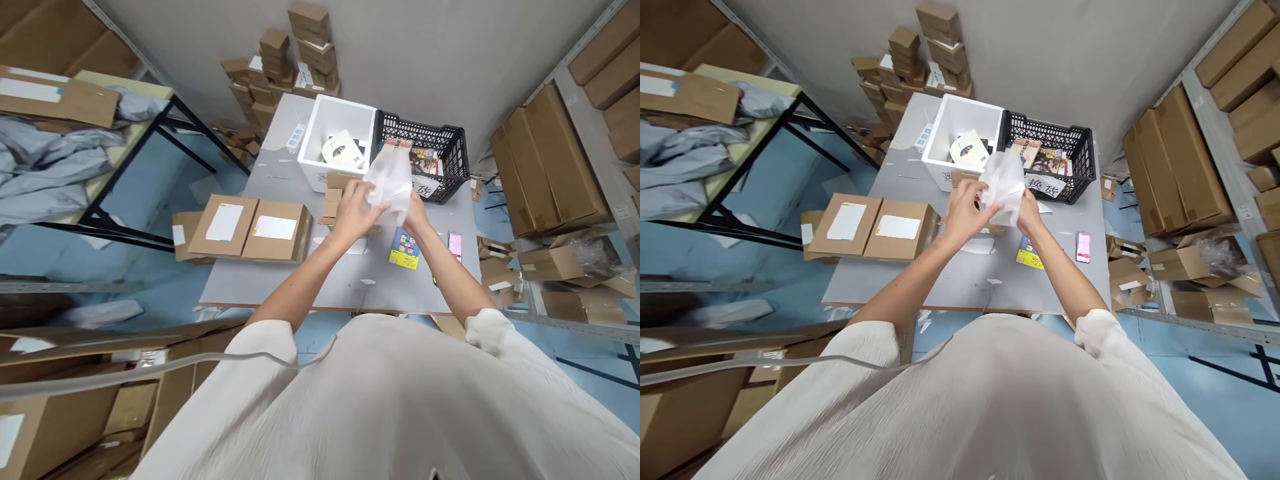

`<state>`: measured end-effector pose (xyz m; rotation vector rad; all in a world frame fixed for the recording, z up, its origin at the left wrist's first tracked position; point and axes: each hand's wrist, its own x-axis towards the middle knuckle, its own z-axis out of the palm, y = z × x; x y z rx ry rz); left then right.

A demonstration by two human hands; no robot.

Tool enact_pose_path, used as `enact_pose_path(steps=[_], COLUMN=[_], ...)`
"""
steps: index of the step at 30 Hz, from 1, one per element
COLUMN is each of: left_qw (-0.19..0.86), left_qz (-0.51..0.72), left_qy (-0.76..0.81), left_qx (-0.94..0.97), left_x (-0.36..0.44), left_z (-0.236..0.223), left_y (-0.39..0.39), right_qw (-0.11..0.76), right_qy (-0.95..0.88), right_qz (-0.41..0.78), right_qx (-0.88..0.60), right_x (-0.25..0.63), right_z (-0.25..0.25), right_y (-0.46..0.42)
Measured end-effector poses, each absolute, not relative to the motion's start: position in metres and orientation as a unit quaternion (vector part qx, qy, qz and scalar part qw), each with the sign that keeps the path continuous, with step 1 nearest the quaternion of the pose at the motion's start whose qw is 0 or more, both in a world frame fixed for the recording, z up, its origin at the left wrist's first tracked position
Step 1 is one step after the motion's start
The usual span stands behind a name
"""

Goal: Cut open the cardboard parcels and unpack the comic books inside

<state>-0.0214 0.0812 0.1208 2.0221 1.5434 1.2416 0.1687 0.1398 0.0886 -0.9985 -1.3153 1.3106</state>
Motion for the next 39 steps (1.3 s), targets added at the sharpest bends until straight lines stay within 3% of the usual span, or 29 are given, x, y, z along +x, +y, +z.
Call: enact_pose_path(steps=[6,12,21,32,35,39], left_qw=[0.136,0.183,0.272,0.221,0.228,0.236], left_qz=[0.441,0.389,0.162,0.182,0.192,0.204], left_qy=[0.575,0.650,0.687,0.676,0.658,0.646], left_qx=[0.675,0.627,0.654,0.679,0.692,0.697], left_x=[-0.061,-0.074,-0.068,-0.101,-0.107,-0.105], left_z=[0.104,0.055,0.031,0.018,0.015,0.011], left_y=[0.115,0.134,0.133,0.116,0.113,0.112], right_qw=[0.441,0.416,0.225,0.013,0.020,0.119], right_qy=[-0.579,-0.655,-0.815,-0.835,-0.830,-0.833], right_qz=[0.550,0.450,0.338,0.313,0.325,0.304], right_qx=[-0.410,-0.441,-0.413,-0.452,-0.453,-0.446], right_x=[0.140,0.140,0.129,0.110,0.105,0.110], right_z=[0.082,0.053,0.015,-0.025,-0.029,-0.023], right_y=[0.153,0.142,0.139,0.173,0.175,0.173])
